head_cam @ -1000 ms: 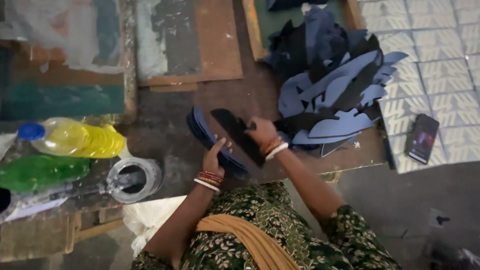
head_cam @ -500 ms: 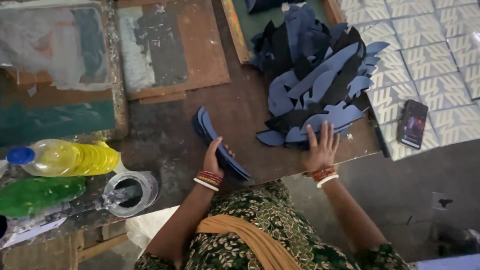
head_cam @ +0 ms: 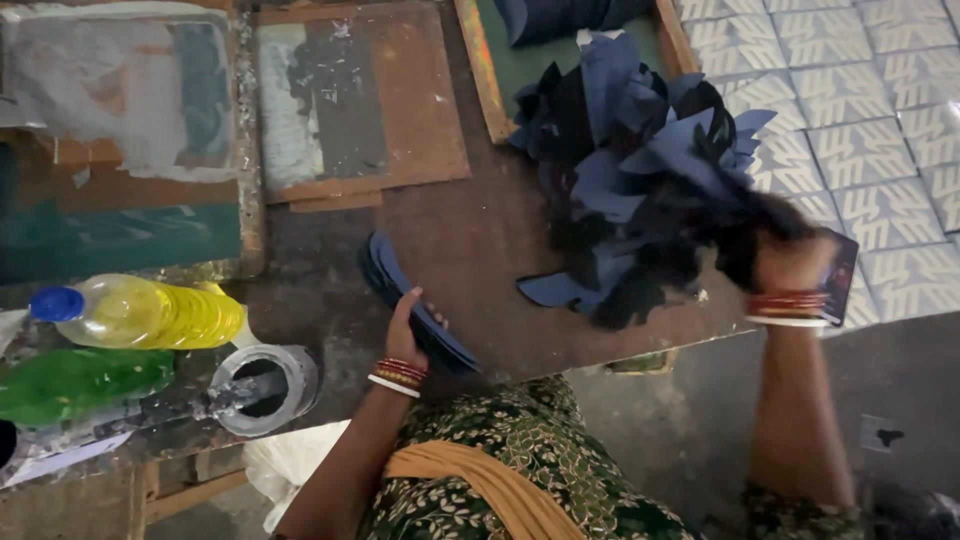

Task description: Sorting and stacking pre-cut blue and black fabric pieces on a workbench.

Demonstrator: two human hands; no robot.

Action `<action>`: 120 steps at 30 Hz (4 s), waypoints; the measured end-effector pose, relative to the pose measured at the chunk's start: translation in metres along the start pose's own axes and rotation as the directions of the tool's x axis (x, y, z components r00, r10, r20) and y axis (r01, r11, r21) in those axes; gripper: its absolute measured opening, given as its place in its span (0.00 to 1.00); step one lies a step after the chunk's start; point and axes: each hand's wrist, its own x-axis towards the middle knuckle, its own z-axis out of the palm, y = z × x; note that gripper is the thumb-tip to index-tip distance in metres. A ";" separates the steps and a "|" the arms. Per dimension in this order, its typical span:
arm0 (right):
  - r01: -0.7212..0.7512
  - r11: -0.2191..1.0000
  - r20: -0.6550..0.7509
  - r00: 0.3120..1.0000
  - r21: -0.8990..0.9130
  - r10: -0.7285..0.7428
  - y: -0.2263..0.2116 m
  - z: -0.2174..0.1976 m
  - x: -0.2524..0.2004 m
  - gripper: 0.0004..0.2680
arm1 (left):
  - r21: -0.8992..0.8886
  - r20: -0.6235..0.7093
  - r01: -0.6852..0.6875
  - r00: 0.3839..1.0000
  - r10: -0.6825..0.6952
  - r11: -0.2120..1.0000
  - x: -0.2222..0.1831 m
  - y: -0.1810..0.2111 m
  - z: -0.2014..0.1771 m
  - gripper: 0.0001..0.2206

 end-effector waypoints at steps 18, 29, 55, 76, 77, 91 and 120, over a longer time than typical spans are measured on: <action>-0.618 0.102 0.569 0.766 0.779 0.300 -0.087 0.107 -0.043 0.28 | -0.074 -0.006 -0.150 0.989 0.150 0.986 0.015 0.022 0.014 0.12; 0.160 0.977 0.054 0.984 0.138 -0.169 -0.119 0.085 -0.032 0.09 | -0.042 0.028 -0.268 0.963 0.269 0.963 0.007 0.037 -0.002 0.24; 0.599 0.739 0.327 0.663 0.309 -0.674 -0.257 0.143 0.060 0.09 | -0.041 0.371 -0.063 0.926 0.074 0.997 0.009 -0.002 0.039 0.24; 0.404 0.913 0.624 0.702 0.050 -0.344 -0.251 0.204 0.024 0.10 | -0.209 0.493 -0.034 0.859 0.135 0.977 0.032 0.019 0.039 0.22; 0.318 0.856 0.421 0.766 0.408 -0.486 -0.263 0.187 0.019 0.09 | -0.226 0.544 0.001 0.829 0.126 0.974 0.037 0.018 0.041 0.22; 0.188 0.949 0.302 0.947 -0.253 -0.107 -0.186 0.179 -0.012 0.25 | -0.150 0.378 0.073 0.926 -0.011 0.986 0.057 -0.004 0.023 0.15; 0.332 0.893 0.498 0.744 0.304 -0.446 -0.291 0.219 -0.044 0.11 | -0.067 0.158 -0.146 0.975 0.156 0.987 0.042 0.002 0.060 0.11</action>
